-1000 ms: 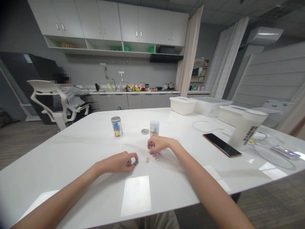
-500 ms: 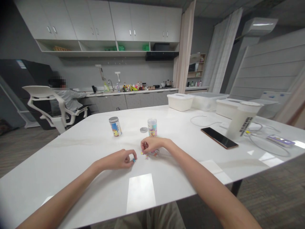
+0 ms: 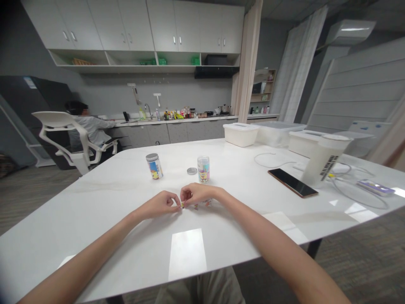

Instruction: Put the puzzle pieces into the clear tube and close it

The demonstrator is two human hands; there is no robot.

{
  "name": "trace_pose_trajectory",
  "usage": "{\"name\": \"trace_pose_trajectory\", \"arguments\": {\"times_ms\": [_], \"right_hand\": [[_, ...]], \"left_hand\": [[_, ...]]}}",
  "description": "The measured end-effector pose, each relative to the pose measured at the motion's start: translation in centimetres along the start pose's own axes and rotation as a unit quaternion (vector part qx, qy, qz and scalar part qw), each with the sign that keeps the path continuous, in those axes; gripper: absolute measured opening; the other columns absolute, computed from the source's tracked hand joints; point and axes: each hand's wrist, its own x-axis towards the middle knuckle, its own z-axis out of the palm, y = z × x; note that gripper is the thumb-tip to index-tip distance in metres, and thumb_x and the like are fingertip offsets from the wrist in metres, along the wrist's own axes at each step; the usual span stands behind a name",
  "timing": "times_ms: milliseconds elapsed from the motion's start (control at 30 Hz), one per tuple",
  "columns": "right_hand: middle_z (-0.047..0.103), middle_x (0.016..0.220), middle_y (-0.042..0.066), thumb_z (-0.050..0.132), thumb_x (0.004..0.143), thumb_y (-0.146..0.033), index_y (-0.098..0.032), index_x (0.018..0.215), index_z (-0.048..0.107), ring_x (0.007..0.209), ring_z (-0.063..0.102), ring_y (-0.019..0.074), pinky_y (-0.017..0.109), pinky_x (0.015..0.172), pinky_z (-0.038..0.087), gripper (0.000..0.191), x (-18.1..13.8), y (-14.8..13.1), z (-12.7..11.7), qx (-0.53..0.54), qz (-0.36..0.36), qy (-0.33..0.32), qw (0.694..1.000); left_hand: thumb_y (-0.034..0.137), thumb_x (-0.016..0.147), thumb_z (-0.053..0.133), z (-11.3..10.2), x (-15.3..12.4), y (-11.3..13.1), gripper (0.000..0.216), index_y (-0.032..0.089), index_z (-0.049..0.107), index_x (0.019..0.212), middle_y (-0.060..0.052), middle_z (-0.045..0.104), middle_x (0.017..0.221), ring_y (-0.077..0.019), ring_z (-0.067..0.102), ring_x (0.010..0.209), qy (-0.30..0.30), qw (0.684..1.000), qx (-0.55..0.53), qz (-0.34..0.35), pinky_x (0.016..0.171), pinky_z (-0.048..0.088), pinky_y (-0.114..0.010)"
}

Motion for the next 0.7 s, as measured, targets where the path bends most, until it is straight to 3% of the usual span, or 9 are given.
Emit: {"name": "trace_pose_trajectory", "arguments": {"times_ms": [133, 267, 433, 700], "right_hand": [[0.065, 0.076, -0.001, 0.071, 0.07, -0.014, -0.016, 0.086, 0.059, 0.07, 0.061, 0.0105, 0.025, 0.07, 0.049, 0.02, 0.6, -0.1, 0.6, 0.123, -0.014, 0.052, 0.991], [0.069, 0.08, 0.001, 0.072, 0.072, -0.021, -0.016, 0.092, 0.061, 0.077, 0.065, 0.0119, 0.027, 0.077, 0.049, 0.024, 0.5, -0.5, 0.5, 0.198, -0.045, 0.069, 0.977], [0.069, 0.08, 0.001, 0.076, 0.069, -0.027, -0.016, 0.087, 0.064, 0.077, 0.065, 0.0122, 0.027, 0.077, 0.048, 0.024, 0.7, -0.6, 0.7, 0.214, -0.038, 0.098, 0.971], [0.069, 0.075, 0.002, 0.08, 0.062, -0.033, -0.015, 0.082, 0.067, 0.067, 0.063, 0.0124, 0.026, 0.066, 0.048, 0.03, 1.1, -0.1, -0.2, 0.226, -0.011, 0.139, 0.964]], "left_hand": [[0.057, 0.067, 0.068, 0.0, 0.8, -0.6, 0.044, 0.014, 0.072, 0.075, 0.009, 0.021, 0.048, -0.0079, 0.018, 0.048, 0.106, 0.994, -0.015, -0.037, 0.048, 0.012, -0.024], [0.058, 0.067, 0.069, -0.4, 0.8, -0.8, 0.044, 0.014, 0.068, 0.075, 0.01, 0.024, 0.048, -0.0076, 0.021, 0.046, 0.176, 0.984, -0.013, -0.04, 0.048, 0.012, -0.023], [0.054, 0.067, 0.07, -0.3, 0.2, -0.4, 0.039, 0.018, 0.058, 0.078, 0.012, 0.03, 0.046, -0.0081, 0.027, 0.044, 0.223, 0.974, 0.032, -0.03, 0.047, 0.017, -0.021], [0.053, 0.068, 0.071, -0.3, 0.0, -0.1, 0.043, 0.022, 0.048, 0.087, 0.014, 0.033, 0.045, -0.0093, 0.032, 0.044, 0.246, 0.968, 0.056, -0.006, 0.049, 0.023, -0.02]]}}
